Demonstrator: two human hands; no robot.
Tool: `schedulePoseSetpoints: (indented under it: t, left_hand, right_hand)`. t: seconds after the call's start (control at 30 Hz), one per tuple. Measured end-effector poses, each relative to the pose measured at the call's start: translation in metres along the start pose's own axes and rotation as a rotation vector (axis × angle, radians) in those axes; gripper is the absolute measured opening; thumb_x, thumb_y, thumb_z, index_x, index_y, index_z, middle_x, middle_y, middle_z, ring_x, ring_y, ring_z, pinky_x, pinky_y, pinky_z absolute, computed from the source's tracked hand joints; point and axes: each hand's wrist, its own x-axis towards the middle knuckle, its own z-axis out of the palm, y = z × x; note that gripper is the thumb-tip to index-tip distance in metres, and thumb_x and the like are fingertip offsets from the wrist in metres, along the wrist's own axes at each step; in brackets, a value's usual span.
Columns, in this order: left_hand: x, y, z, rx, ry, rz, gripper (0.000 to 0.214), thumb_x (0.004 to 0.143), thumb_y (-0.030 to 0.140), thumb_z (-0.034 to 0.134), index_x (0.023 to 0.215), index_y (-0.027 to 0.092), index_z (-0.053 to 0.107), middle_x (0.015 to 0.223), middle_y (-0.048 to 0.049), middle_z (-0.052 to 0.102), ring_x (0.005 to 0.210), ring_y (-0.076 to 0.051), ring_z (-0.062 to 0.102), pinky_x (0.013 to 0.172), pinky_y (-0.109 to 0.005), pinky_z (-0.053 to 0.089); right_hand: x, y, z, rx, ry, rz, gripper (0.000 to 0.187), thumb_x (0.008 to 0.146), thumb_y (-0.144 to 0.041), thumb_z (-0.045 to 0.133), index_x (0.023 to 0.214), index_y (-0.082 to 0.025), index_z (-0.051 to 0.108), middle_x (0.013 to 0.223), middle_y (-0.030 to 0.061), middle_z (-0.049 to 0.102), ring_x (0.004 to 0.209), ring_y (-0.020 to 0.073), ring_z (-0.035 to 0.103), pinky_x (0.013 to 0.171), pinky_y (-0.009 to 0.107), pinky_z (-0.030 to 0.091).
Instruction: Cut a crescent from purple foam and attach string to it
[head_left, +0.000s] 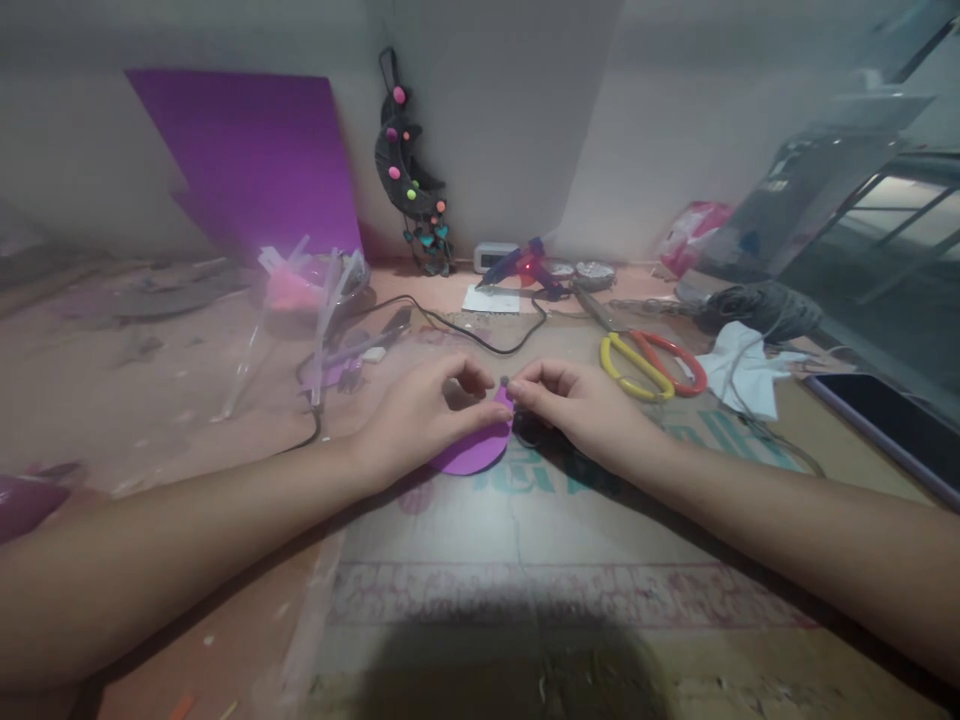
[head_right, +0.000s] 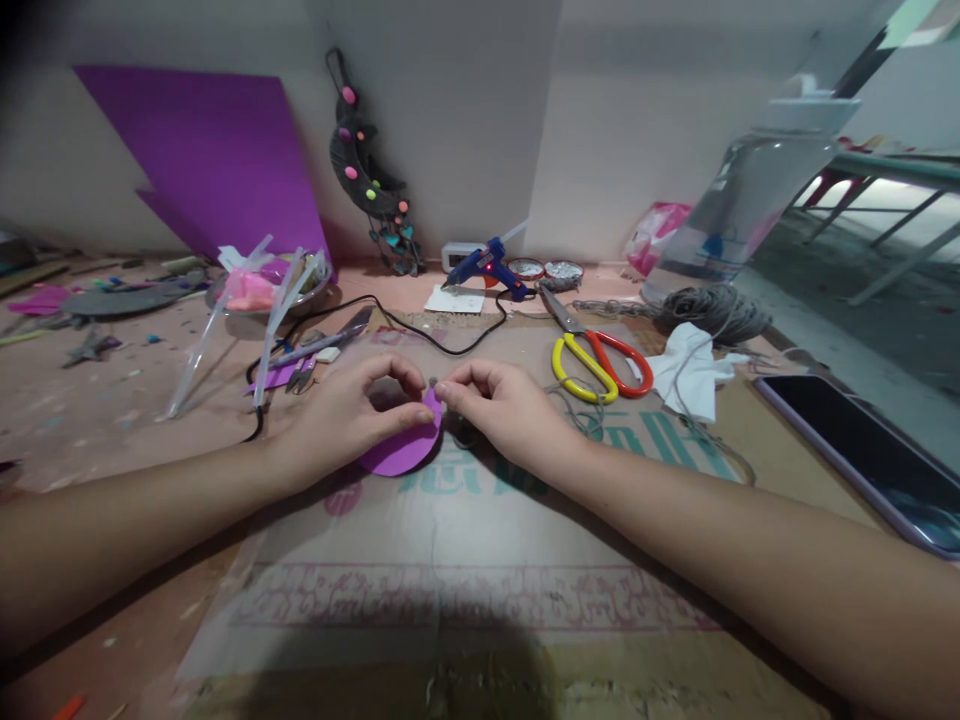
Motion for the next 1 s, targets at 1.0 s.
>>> schedulePoseSetpoints:
  t: [1.0]
  left_hand:
    - [-0.0009,0.0014,0.0021,-0.054,-0.027,0.022,0.011,0.091,0.022,0.057,0.087,0.018,0.066,0.083,0.0014,0.071,0.079,-0.014,0.064,0.072,-0.023,0.049]
  right_hand:
    - [-0.0006,-0.0021,0.0044,-0.122,-0.067,0.028,0.023,0.080,-0.039,0.067,0.081,-0.017,0.062,0.062,-0.0036,0.055,0.052,0.0092,0.047,0.047,0.023,0.035]
